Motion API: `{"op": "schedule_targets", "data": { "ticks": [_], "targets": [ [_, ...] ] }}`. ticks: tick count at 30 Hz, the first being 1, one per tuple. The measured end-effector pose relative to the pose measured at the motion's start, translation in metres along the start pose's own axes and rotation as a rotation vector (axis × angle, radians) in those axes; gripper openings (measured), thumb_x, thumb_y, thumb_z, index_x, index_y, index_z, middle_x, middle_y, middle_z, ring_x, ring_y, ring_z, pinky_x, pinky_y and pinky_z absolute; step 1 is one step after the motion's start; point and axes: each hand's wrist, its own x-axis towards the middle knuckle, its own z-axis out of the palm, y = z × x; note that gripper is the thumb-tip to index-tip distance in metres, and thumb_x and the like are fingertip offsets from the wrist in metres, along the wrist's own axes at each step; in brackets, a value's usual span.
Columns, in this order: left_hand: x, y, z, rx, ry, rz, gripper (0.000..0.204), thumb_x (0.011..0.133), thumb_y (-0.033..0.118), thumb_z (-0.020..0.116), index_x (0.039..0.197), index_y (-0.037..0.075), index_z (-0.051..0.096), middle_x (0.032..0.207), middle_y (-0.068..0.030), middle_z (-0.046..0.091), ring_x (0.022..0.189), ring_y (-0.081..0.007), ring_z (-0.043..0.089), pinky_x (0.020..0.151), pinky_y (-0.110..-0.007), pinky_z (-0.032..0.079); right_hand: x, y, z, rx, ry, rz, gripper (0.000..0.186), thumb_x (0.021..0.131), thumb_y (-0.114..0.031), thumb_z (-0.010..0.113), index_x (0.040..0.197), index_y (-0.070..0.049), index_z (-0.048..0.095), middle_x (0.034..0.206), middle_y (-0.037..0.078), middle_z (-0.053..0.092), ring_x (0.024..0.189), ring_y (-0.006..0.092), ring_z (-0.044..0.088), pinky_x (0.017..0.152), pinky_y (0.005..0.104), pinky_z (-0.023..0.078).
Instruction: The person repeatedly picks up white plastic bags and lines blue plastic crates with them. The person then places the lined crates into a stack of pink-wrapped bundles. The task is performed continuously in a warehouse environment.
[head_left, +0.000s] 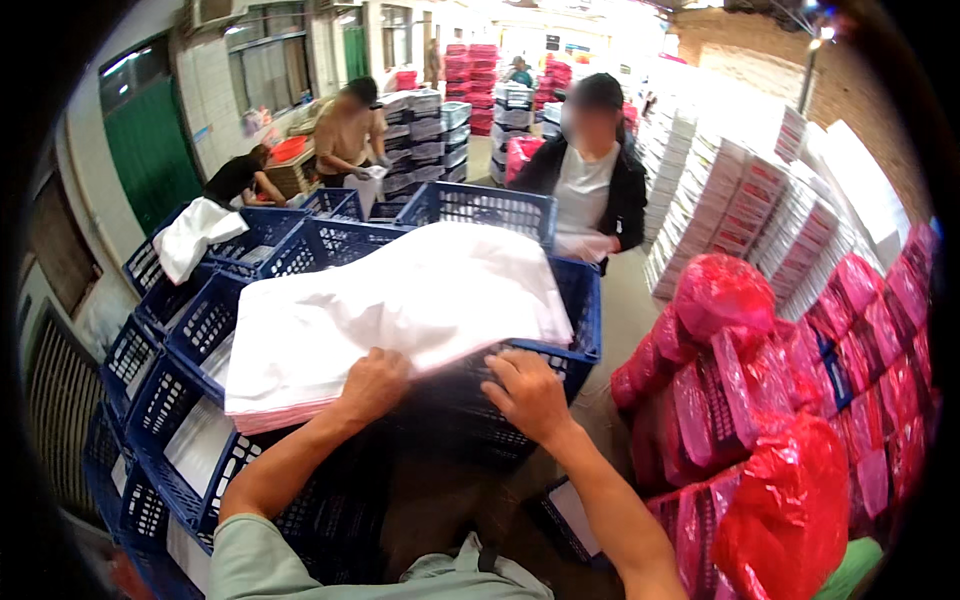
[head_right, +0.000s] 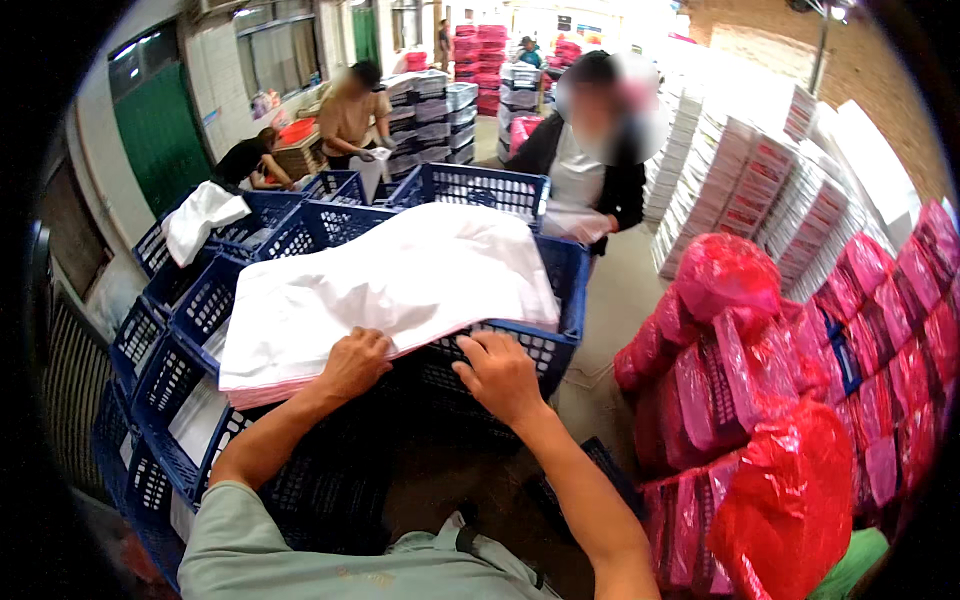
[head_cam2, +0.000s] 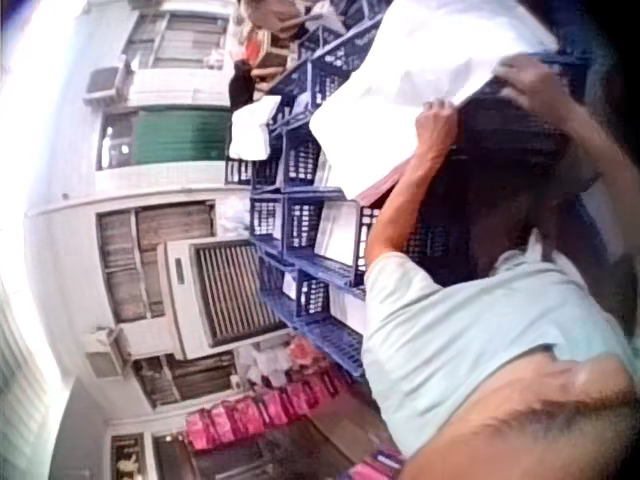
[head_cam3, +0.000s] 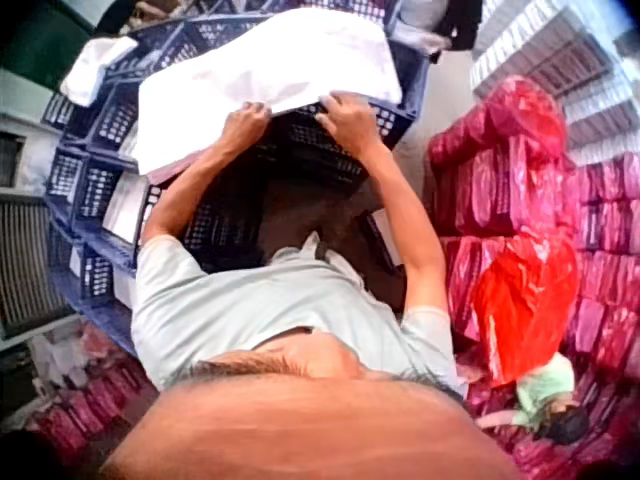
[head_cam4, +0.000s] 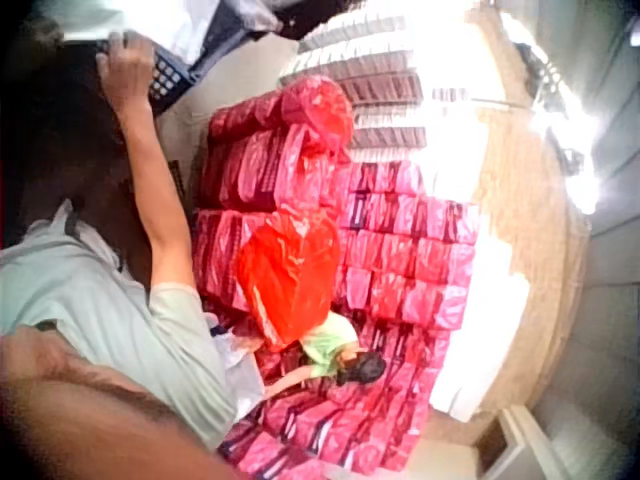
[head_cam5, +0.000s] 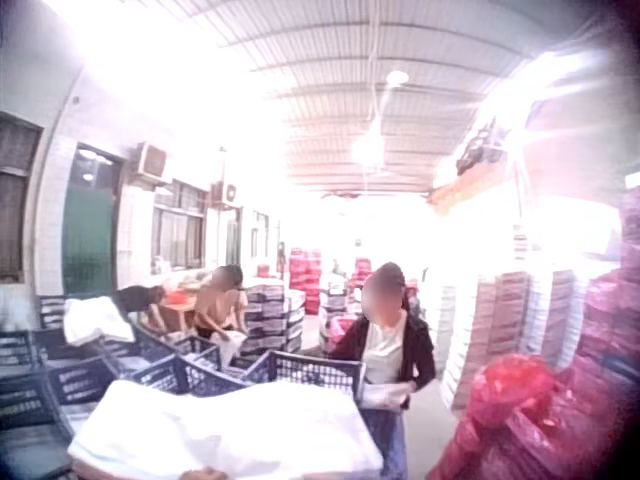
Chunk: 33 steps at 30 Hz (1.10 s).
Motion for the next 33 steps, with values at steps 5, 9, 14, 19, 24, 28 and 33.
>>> {"op": "schedule_targets", "data": {
  "ticks": [5, 9, 14, 19, 24, 28, 33],
  "targets": [
    [0.021, -0.019, -0.013, -0.253, -0.099, -0.213, 0.021, 0.080, 0.024, 0.078, 0.083, 0.006, 0.067, 0.083, -0.0096, 0.067, 0.078, -0.0314, 0.067, 0.069, -0.043, 0.053, 0.066, 0.034, 0.071, -0.138, -0.171, -0.251, 0.022, 0.082, -0.020, 0.071, 0.103, -0.012, 0.070, 0.099, 0.007, 0.067, 0.097, 0.0290, 0.062, 0.083, 0.0422, 0.048],
    [0.042, -0.034, -0.046, -0.437, -0.262, -0.344, 0.021, 0.086, 0.025, 0.075, 0.089, 0.004, 0.070, 0.083, -0.0116, 0.070, 0.075, -0.0237, 0.067, 0.070, -0.038, 0.052, 0.091, 0.043, 0.088, -0.073, -0.165, -0.215, 0.006, 0.077, -0.014, 0.069, 0.082, -0.011, 0.070, 0.077, 0.006, 0.065, 0.079, 0.0288, 0.063, 0.073, 0.0419, 0.048],
    [0.056, -0.071, -0.061, -0.695, -0.501, -0.364, 0.025, 0.095, 0.022, 0.065, 0.102, -0.001, 0.072, 0.085, -0.0119, 0.072, 0.077, -0.0151, 0.063, 0.075, -0.033, 0.051, 0.128, 0.043, 0.069, 0.595, -0.656, 0.466, 0.018, 0.084, -0.017, 0.074, 0.083, 0.000, 0.069, 0.079, 0.010, 0.070, 0.075, 0.0159, 0.063, 0.071, 0.0281, 0.050],
    [0.079, -0.065, -0.082, -0.634, -0.196, -0.391, 0.016, 0.090, 0.014, 0.069, 0.091, -0.002, 0.069, 0.079, -0.0092, 0.069, 0.073, -0.0158, 0.062, 0.069, -0.033, 0.051, 0.161, 0.045, 0.049, 0.456, -0.553, 0.248, 0.024, 0.088, -0.024, 0.070, 0.096, -0.002, 0.073, 0.089, 0.015, 0.072, 0.081, 0.0278, 0.067, 0.078, 0.0372, 0.052],
    [0.111, -0.066, -0.114, -0.784, -0.122, -0.361, 0.022, 0.085, 0.016, 0.078, 0.088, -0.001, 0.065, 0.073, -0.0074, 0.064, 0.070, -0.0121, 0.058, 0.064, -0.030, 0.049, 0.203, 0.011, 0.003, 0.056, -0.245, 0.118, 0.017, 0.080, -0.020, 0.076, 0.087, -0.006, 0.071, 0.090, 0.015, 0.070, 0.084, 0.0332, 0.066, 0.075, 0.0427, 0.051],
    [0.124, -0.061, -0.111, -0.579, 0.167, -0.159, 0.010, 0.090, 0.008, 0.070, 0.091, 0.000, 0.065, 0.079, -0.0114, 0.066, 0.070, -0.0190, 0.062, 0.066, -0.034, 0.051, 0.206, 0.017, -0.026, 0.436, -0.577, 0.335, 0.026, 0.074, -0.017, 0.083, 0.086, 0.001, 0.068, 0.072, 0.008, 0.066, 0.068, 0.0177, 0.063, 0.062, 0.0329, 0.050],
    [0.131, -0.041, -0.119, -0.150, 0.585, 0.154, 0.015, 0.085, 0.000, 0.068, 0.100, 0.001, 0.062, 0.085, -0.0131, 0.065, 0.075, -0.0309, 0.065, 0.065, -0.039, 0.054, 0.188, 0.031, -0.046, 1.179, -0.566, 0.806, 0.018, 0.095, -0.019, 0.068, 0.102, -0.003, 0.063, 0.089, 0.006, 0.066, 0.077, 0.0155, 0.065, 0.067, 0.0346, 0.057]
  ]
}}
